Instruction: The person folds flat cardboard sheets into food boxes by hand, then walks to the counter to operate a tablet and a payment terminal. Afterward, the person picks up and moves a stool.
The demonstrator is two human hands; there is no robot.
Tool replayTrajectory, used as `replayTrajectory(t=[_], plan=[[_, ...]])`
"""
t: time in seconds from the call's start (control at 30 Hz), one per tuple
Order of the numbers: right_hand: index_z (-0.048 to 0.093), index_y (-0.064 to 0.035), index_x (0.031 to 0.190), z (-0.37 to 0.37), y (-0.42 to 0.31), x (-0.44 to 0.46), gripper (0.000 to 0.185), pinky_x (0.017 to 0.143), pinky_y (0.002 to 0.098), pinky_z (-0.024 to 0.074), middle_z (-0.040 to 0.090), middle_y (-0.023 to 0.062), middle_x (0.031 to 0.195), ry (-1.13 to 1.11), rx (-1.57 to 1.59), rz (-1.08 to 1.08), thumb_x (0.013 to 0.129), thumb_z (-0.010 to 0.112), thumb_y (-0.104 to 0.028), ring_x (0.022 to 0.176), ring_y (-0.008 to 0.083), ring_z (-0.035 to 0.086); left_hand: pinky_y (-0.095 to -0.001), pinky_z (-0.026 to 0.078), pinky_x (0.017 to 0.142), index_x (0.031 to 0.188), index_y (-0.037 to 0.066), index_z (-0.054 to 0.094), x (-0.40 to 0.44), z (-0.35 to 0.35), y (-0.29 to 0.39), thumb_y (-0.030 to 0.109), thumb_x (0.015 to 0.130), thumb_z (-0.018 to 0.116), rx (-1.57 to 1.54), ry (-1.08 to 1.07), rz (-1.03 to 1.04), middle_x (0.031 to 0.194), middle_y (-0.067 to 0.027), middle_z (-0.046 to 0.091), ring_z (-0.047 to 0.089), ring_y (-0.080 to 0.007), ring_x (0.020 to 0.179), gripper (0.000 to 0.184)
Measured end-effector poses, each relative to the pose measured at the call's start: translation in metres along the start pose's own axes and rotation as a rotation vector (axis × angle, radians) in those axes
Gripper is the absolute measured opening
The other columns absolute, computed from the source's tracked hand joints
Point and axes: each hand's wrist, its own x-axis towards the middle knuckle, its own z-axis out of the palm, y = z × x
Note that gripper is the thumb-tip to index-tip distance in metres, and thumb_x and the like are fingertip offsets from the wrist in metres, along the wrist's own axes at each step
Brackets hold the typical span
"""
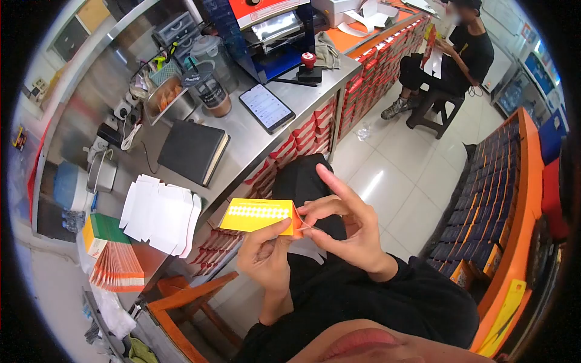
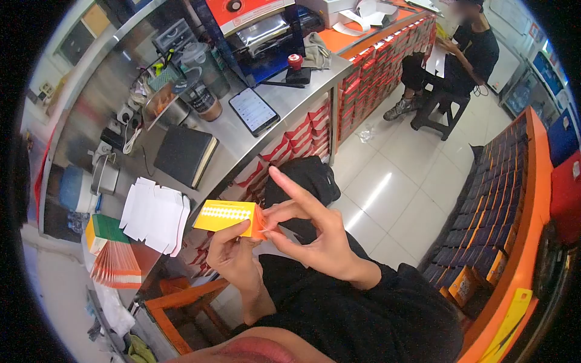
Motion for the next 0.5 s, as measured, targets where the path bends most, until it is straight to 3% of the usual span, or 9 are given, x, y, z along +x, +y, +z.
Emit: replayTrajectory(t=[0.13,0.23,0.33,0.43,0.5], plan=[[0.026,0.004,0.148,-0.003,0.0,-0.001,0.083,0.092,0.0317,0.0493,0.07,0.0081,0.088,-0.093,-0.372,-0.123,0.078,0.072,0.005,0.09,0.0166,0.068,-0.0263,0.057,0.076,0.097,-0.008,0.067,0.001,-0.002,-0.001,-0.014,0.076,0.071,0.099,-0.041,0.01,0.1,-0.0158,0.065,0.067,-0.0203,0.089,0.022],[0.024,0.005,0.148,0.0,0.01,-0.001,0.085,0.092,0.0314,0.0495,0.071,0.0087,0.09,-0.012,0.051,-0.017,0.079,0.073,0.003,0.092,0.018,0.069,-0.0273,0.056,0.079,0.096,-0.006,0.068,0.003,0.0,0.005,-0.013,0.077,0.071,0.05,0.019,0.021,0.101,-0.0148,0.065,0.066,-0.0203,0.093,0.021],[0.025,0.0058,0.147,0.006,0.012,-0.004,0.084,0.092,0.0326,0.0496,0.071,0.0095,0.092,0.1,0.16,0.026,0.079,0.075,0.001,0.095,0.0202,0.069,-0.0279,0.055,0.082,0.096,-0.005,0.068,0.002,-0.006,-0.002,-0.011,0.077,0.072,0.011,0.014,0.031,0.103,-0.0135,0.064,0.065,-0.02,0.094,0.02],[0.019,0.0078,0.147,0.013,0.015,-0.004,0.089,0.099,0.0436,0.0469,0.072,0.0127,0.087,0.089,-0.003,-0.06,0.079,0.076,0.0,0.101,0.0282,0.068,-0.028,0.055,0.083,0.097,-0.005,0.067,0.002,0.004,0.009,-0.01,0.078,0.073,-0.016,0.009,-0.01,0.104,-0.0137,0.064,0.065,-0.0201,0.093,0.021],[0.02,0.008,0.146,0.013,0.014,-0.003,0.09,0.098,0.0435,0.0461,0.072,0.0128,0.087,0.071,-0.105,-0.138,0.078,0.077,-0.001,0.101,0.0287,0.068,-0.0289,0.057,0.082,0.098,-0.006,0.066,0.003,0.002,0.007,-0.011,0.078,0.072,0.013,0.005,0.034,0.104,-0.015,0.063,0.065,-0.0211,0.094,0.021]])
